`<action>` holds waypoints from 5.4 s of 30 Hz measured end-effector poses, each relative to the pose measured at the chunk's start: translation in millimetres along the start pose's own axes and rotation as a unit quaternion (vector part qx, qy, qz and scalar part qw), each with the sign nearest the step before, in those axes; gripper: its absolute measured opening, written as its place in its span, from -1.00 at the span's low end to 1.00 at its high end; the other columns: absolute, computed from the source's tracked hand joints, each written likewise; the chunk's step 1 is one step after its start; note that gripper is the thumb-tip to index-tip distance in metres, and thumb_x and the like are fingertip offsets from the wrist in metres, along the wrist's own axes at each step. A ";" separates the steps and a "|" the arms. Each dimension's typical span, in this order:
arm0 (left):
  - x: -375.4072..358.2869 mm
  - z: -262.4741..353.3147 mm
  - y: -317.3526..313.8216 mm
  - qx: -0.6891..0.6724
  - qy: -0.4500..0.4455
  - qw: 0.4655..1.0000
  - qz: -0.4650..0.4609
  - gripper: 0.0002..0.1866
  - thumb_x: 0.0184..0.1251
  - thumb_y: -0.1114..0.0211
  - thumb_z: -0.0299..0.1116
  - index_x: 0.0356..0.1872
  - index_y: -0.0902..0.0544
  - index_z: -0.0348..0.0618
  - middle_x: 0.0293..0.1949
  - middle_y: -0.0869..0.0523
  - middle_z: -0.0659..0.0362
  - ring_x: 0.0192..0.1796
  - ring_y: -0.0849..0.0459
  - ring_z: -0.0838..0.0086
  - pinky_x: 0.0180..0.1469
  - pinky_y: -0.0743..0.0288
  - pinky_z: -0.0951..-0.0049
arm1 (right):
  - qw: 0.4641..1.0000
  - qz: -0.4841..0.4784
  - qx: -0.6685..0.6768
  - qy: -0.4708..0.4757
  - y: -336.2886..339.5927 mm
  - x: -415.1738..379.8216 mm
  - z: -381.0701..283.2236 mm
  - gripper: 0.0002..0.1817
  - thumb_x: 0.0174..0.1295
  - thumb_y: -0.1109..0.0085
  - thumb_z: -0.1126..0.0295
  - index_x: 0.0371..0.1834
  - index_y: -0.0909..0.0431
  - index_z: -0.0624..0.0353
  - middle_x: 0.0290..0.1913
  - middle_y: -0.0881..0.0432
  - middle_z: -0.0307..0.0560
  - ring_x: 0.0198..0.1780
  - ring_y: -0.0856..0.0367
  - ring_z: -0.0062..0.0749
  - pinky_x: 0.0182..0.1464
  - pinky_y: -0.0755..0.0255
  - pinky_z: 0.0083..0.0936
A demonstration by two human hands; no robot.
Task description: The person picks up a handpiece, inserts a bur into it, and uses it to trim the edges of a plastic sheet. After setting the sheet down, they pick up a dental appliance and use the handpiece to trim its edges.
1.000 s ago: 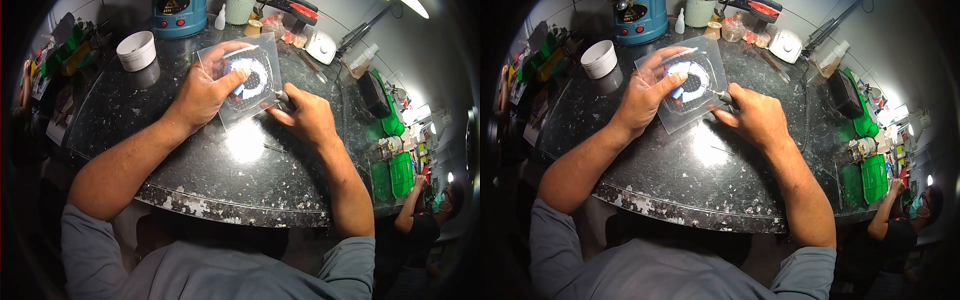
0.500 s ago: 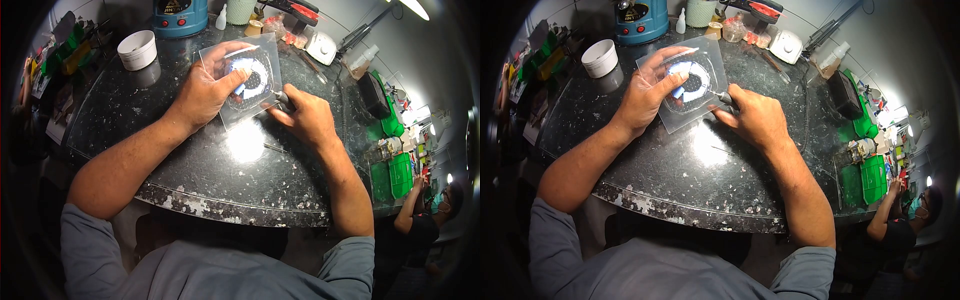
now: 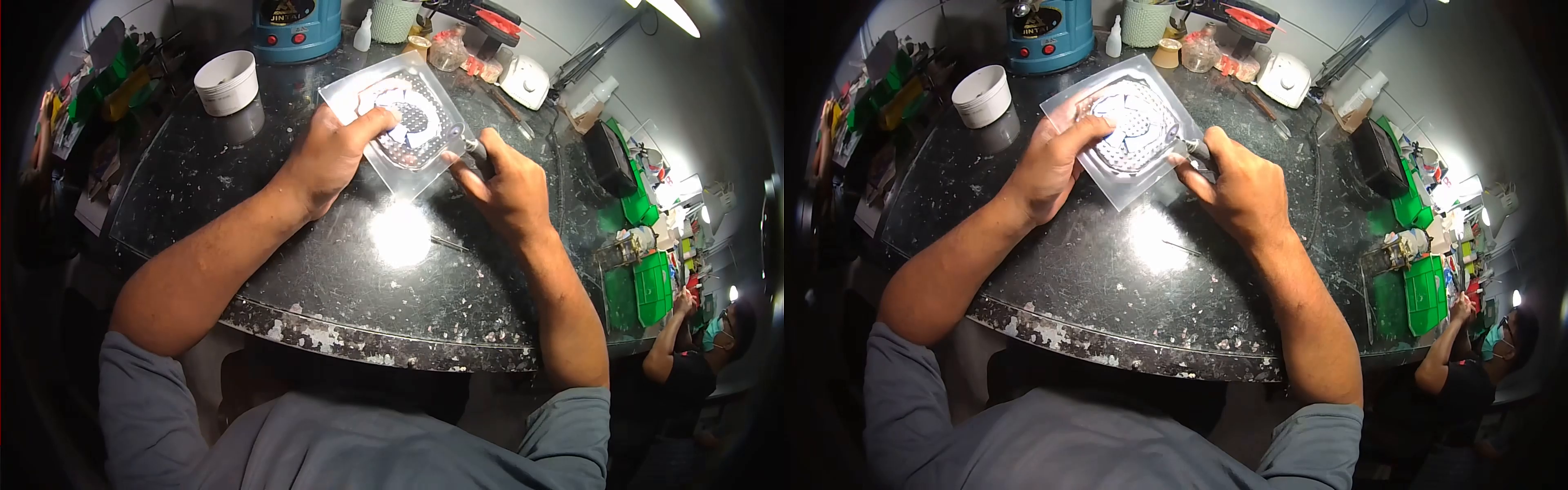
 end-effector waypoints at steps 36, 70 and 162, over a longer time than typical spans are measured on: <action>-3.6 10.4 -12.9 0.133 -0.173 0.975 -0.031 -0.45 0.48 -0.20 -0.49 0.45 -0.31 -0.29 0.30 -0.54 0.01 0.26 -0.57 0.47 0.33 -0.52 0.42 | 0.998 -0.042 0.019 -0.046 -7.5 -1.5 1.4 -0.48 0.22 -0.35 -0.16 -0.36 -0.52 0.13 -0.55 -0.64 -0.01 -0.44 -0.72 -0.02 -0.39 -0.56 -0.20; -1.0 1.1 -10.3 -0.125 0.030 0.989 -0.071 -0.38 0.47 -0.06 -0.42 0.52 -0.16 -0.16 0.28 -0.52 -0.08 0.28 -0.60 0.19 0.37 -0.53 0.10 | 0.950 0.046 0.272 -0.146 3.9 2.5 21.6 -0.71 0.34 -0.33 0.15 -0.28 -0.66 0.19 -0.53 -0.57 -0.16 -0.46 -0.44 -0.63 -0.36 -0.40 -0.57; -2.6 10.8 -10.5 0.022 -0.063 0.997 -0.032 -0.41 0.63 0.19 0.08 0.32 -0.44 -0.19 0.25 -0.54 0.02 0.24 -0.59 0.33 0.12 -0.70 0.19 | 0.995 -0.096 0.039 -0.003 -3.1 1.6 1.8 -0.26 -0.12 -0.57 -0.24 -0.19 -0.42 0.12 -0.42 -0.65 -0.06 -0.32 -0.74 -0.12 -0.30 -0.60 -0.29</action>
Point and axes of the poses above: each hand's wrist, its own x-axis towards the middle knuckle, its own y-axis out of the back of the hand, z = x × y, the point moved 5 cm from there along x, towards the middle knuckle
